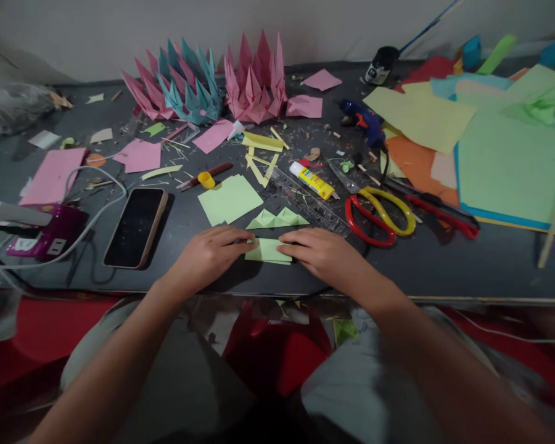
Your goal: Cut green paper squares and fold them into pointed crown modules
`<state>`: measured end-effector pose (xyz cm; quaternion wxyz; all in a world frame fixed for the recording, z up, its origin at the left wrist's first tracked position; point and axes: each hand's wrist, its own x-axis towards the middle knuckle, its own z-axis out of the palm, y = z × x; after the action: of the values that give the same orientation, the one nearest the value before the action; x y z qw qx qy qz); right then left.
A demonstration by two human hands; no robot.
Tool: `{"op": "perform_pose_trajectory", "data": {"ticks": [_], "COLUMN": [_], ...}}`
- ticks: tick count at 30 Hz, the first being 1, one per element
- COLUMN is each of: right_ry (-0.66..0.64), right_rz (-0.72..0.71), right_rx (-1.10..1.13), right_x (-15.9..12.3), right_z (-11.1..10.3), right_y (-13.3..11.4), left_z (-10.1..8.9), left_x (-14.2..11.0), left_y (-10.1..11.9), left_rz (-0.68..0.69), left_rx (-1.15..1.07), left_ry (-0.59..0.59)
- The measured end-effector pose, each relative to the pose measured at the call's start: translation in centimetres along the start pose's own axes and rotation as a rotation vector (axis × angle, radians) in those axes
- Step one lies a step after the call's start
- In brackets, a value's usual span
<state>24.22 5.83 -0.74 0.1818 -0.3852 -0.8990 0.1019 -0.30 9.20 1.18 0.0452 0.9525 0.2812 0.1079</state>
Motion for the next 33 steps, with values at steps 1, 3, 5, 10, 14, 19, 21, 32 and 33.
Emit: {"op": "perform_pose_trajectory", "data": {"ticks": [1, 3, 5, 10, 14, 19, 21, 32, 33], "right_ry": [-0.009, -0.020, -0.012, -0.008, -0.018, -0.010, -0.012, -0.001, -0.001], "right_rz": [-0.011, -0.035, -0.057, -0.090, -0.098, -0.131, -0.148, -0.180, -0.179], "right_rx": [-0.008, -0.025, -0.043, -0.091, -0.105, -0.104, -0.106, -0.109, -0.108], "right_x": [0.0, 0.1, 0.1, 0.2, 0.3, 0.3, 0.3, 0.2, 0.2], "right_z": [0.0, -0.1, -0.2, -0.2, -0.1, -0.1, -0.1, 0.1, 0.1], "right_y": [0.0, 0.0, 0.0, -0.1, 0.0, 0.1, 0.1, 0.4, 0.4], "left_z": [0.0, 0.1, 0.1, 0.2, 0.4, 0.6, 0.7, 0.9, 0.9], "left_x": [0.0, 0.0, 0.1, 0.1, 0.0, 0.4, 0.6, 0.5, 0.5], "left_y": [0.0, 0.1, 0.1, -0.1, -0.1, 0.7, 1.0, 0.5, 0.5], "left_rz": [0.002, 0.005, 0.006, 0.020, -0.008, -0.101, -0.144, -0.123, -0.123], "left_rx": [0.005, 0.010, 0.010, -0.005, -0.014, -0.081, -0.104, -0.192, -0.172], "left_ry": [-0.002, 0.002, 0.014, 0.041, 0.022, 0.065, 0.086, 0.094, 0.095]}}
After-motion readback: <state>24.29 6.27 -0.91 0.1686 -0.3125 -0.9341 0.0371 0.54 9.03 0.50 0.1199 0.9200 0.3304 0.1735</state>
